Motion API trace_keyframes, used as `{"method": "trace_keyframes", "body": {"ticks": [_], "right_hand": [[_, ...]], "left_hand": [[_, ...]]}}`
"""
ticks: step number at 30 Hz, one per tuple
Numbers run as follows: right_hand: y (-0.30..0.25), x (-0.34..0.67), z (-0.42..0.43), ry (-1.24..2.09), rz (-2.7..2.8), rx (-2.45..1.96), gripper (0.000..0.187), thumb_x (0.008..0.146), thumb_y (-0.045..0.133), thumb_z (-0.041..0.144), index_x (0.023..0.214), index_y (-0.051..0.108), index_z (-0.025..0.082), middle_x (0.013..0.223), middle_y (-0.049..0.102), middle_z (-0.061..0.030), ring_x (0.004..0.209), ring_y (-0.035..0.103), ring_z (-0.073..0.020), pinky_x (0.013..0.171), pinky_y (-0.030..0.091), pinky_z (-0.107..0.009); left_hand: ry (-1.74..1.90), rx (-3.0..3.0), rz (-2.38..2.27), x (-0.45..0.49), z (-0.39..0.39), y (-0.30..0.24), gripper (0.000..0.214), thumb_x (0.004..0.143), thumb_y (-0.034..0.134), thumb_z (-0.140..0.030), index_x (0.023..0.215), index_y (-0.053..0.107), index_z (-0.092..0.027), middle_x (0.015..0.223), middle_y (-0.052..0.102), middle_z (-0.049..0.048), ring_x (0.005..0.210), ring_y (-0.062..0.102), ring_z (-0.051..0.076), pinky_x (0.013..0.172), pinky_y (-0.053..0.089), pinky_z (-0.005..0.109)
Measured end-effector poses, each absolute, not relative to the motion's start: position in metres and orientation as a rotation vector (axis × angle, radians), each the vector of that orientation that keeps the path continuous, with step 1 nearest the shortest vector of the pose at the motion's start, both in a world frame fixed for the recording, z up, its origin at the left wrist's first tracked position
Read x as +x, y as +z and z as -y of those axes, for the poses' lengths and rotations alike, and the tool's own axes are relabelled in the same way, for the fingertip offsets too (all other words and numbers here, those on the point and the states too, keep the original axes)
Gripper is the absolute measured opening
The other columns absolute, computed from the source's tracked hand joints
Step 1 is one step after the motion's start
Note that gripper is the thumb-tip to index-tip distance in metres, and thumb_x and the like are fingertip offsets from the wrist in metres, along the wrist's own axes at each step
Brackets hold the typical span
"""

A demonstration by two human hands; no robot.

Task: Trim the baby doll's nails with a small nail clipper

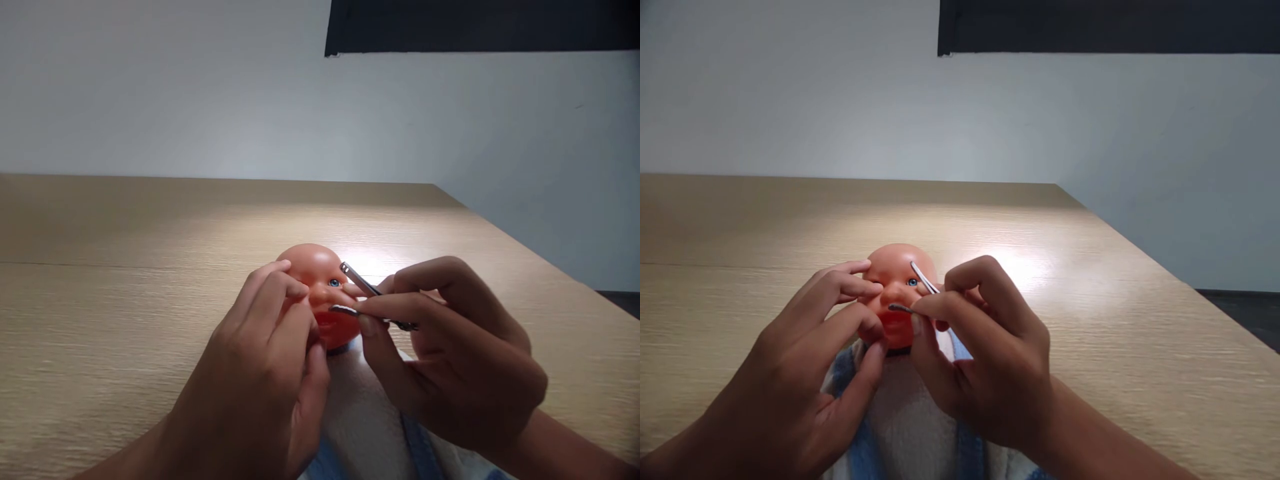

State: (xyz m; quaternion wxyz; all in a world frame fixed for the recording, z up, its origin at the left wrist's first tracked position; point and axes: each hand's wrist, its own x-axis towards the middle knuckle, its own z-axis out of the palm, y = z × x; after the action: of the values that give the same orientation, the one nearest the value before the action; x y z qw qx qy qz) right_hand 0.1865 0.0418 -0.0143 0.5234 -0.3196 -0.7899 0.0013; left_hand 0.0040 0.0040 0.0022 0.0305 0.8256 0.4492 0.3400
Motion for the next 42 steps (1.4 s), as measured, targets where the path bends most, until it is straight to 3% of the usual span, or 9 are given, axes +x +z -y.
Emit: {"method": "trace_keyframes", "body": {"ticks": [10, 23, 42], "right_hand": [[-0.013, 0.186, -0.041, -0.012, 1.916, -0.771, 0.017, 0.08, 0.061, 0.004, 0.086, 0.066, 0.02, 0.083, 0.056, -0.0024, 0.062, 0.053, -0.0084, 0.046, 0.043, -0.022], [-0.013, 0.183, -0.039, 0.006, 1.877, -0.786, 0.017, 0.082, 0.059, 0.005, 0.083, 0.064, 0.021, 0.08, 0.056, -0.0026, 0.058, 0.053, -0.0095, 0.044, 0.043, -0.022], [-0.022, 0.181, -0.039, 0.028, 1.835, -0.765, 0.022, 0.082, 0.055, 0.001, 0.09, 0.063, 0.019, 0.081, 0.054, -0.0028, 0.07, 0.056, -0.0135, 0.052, 0.047, -0.026]], "left_hand": [[1.071, 2.422, -1.389, 0.005, -0.004, 0.004, 0.011, 0.082, 0.051, -0.006, 0.079, 0.057, -0.015, 0.101, 0.054, 0.0113, 0.11, 0.052, 0.025, 0.104, 0.048, 0.047], [1.09, 2.254, -1.411, 0.005, -0.004, 0.002, 0.014, 0.077, 0.054, -0.006, 0.072, 0.05, -0.018, 0.105, 0.054, 0.0089, 0.11, 0.052, 0.025, 0.088, 0.053, 0.041], [1.094, 2.055, -1.441, 0.004, -0.011, 0.009, 0.018, 0.085, 0.055, -0.016, 0.067, 0.055, -0.019, 0.106, 0.058, 0.0061, 0.111, 0.053, 0.024, 0.094, 0.05, 0.041]]}}
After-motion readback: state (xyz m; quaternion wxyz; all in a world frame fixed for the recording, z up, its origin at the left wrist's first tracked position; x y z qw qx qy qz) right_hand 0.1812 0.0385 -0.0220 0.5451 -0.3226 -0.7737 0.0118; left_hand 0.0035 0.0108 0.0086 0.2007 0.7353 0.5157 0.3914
